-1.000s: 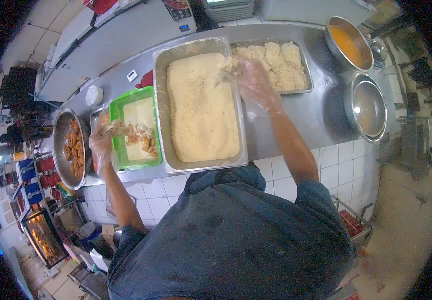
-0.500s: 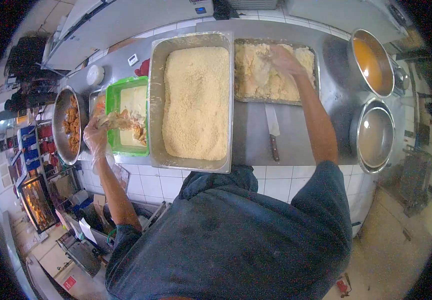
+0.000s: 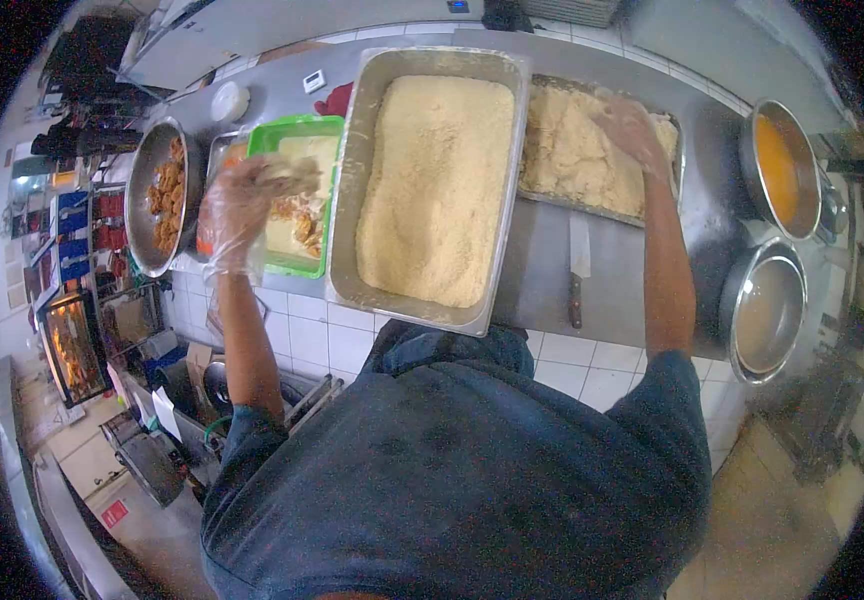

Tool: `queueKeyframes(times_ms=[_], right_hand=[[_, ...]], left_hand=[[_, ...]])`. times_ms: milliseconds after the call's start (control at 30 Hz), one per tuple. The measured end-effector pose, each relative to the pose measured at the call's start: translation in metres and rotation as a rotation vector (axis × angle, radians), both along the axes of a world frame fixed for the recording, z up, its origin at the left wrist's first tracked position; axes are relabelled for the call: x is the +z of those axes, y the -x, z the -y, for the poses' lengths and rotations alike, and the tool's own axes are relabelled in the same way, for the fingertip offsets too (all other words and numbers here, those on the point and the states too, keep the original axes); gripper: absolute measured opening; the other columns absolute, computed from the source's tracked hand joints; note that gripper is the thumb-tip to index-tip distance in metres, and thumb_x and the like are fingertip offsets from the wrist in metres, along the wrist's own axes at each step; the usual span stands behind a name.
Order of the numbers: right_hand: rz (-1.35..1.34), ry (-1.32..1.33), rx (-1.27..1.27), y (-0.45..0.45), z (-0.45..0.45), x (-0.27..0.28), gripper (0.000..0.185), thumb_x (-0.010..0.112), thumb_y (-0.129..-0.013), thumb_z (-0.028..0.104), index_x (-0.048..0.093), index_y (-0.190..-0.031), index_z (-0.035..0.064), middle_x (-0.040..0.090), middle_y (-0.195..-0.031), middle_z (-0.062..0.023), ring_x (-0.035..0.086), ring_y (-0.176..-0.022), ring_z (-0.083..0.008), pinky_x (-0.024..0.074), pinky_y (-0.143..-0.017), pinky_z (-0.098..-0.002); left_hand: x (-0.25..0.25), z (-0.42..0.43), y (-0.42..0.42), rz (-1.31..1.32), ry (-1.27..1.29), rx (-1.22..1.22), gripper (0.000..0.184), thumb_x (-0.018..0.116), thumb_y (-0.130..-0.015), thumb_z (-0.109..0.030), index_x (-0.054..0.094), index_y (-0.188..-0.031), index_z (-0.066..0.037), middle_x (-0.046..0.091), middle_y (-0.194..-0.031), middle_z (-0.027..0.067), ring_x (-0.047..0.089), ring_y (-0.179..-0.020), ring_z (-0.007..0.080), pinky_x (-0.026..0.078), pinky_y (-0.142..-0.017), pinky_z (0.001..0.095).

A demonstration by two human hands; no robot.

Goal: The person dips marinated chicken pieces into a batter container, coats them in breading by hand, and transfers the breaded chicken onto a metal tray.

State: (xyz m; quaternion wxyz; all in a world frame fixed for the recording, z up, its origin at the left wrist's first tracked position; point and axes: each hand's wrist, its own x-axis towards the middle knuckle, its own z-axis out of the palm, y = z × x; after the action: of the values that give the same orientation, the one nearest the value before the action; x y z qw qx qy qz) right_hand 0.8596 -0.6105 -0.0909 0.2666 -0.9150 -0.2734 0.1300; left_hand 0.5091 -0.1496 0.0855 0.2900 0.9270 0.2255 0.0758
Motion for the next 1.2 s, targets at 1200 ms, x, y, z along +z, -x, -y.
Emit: queueKeyframes(times_ms=[1200], right_hand=[[-0.965,-0.222,-0.376,0.371,-0.244,-0.067,0.071,0.065,-0.094,0.041,0.041,-0.149,0.0023,0.050,-0.147,-0.0140,0.049,-0.133,-0.0319,0.0362,-0.112,-0.0348]], left_hand=[[-0.195,-0.123,0.084,-0.685,-0.199,-0.195,0.046,0.076,-0.076,-0.045,0.072,-0.104,-0.008,0.071,-0.103,0.0214,0.070,-0.098,0.0361,0.055,-0.087,0.0456]])
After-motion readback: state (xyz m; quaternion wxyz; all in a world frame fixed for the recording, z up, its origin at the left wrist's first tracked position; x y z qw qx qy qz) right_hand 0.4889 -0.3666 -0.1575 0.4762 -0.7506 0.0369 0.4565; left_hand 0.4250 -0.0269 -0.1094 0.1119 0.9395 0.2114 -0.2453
